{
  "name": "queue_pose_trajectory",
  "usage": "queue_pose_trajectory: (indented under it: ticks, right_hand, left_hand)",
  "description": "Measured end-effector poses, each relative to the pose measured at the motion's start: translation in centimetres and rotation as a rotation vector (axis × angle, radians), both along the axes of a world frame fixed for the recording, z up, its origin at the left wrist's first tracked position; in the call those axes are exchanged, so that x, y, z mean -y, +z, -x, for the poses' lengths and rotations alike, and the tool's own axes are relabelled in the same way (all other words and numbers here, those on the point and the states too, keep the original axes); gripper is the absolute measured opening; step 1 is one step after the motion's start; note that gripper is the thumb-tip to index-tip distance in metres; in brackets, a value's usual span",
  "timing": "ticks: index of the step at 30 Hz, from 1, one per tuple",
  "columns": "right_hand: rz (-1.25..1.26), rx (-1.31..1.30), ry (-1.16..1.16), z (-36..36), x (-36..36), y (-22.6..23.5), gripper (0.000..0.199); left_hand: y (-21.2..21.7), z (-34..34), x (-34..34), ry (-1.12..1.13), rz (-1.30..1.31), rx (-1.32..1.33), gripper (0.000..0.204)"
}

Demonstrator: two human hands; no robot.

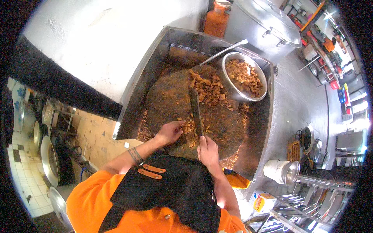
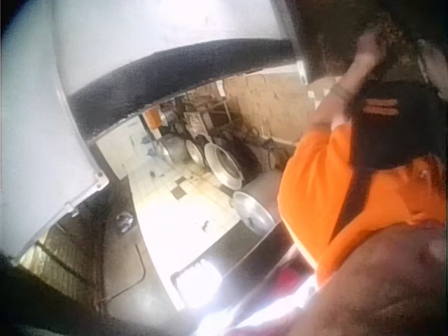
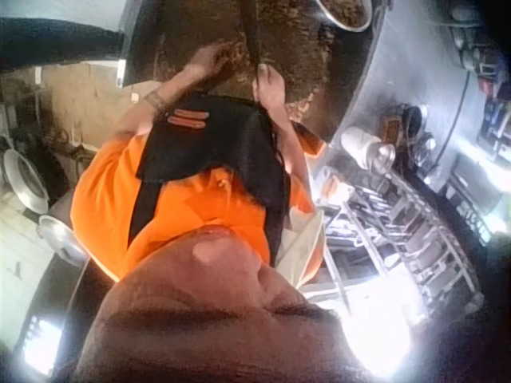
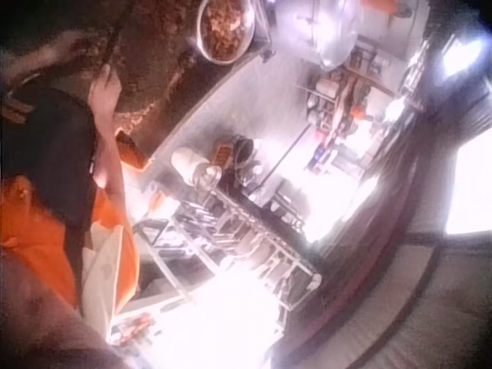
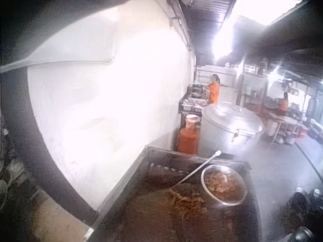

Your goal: The person chops pieces of cooked meat into smaller bits using a large cleaver on a wooden cutting board, occasionally moving the chopped pieces into a metal bowl.

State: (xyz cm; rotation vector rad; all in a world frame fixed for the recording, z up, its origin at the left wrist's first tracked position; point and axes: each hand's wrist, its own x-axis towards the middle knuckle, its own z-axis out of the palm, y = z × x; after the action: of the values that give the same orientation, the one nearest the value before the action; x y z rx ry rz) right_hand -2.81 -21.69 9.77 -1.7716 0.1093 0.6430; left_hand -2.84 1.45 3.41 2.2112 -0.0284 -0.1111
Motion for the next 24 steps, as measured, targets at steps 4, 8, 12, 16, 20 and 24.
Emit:
queue_pose_trajectory:
  ticks: [4, 8, 12, 16, 20, 24]
  right_hand:
    - [0.015, 0.075, 0.038, -0.6, -1.0, -0.4, 0.049]
    - [0.179, 0.071, 0.149, -2.2, -1.7, -6.0, 0.051]
    - [0.121, 0.000, 0.128, -1.6, -2.0, -0.7, 0.049]
    - [0.032, 0.098, 0.109, -0.9, -1.6, -0.5, 0.046]
    - [0.084, -0.143, 0.151, -2.0, -2.6, -3.1, 0.046]
    - [0.033, -0.054, 0.110, -1.3, -2.6, -2.2, 0.046]
  left_hand:
    - [-0.8, 0.2, -0.4, -0.006, -0.019, -0.008, 0.035]
    - [-3.2, 0.0, -0.5, -0.057, -0.168, 0.162, 0.024]
    - [-3.1, 0.1, -0.3, -0.039, -0.098, 0.096, 0.022]
    - [-2.0, -0.2, -0.4, -0.018, -0.035, 0.027, 0.023]
    - [-2.9, 0.2, -0.6, -0.033, -0.132, 0.155, 0.020]
    - [-1.8, 0.8, -1.8, 0.066, -0.052, 0.148, 0.023]
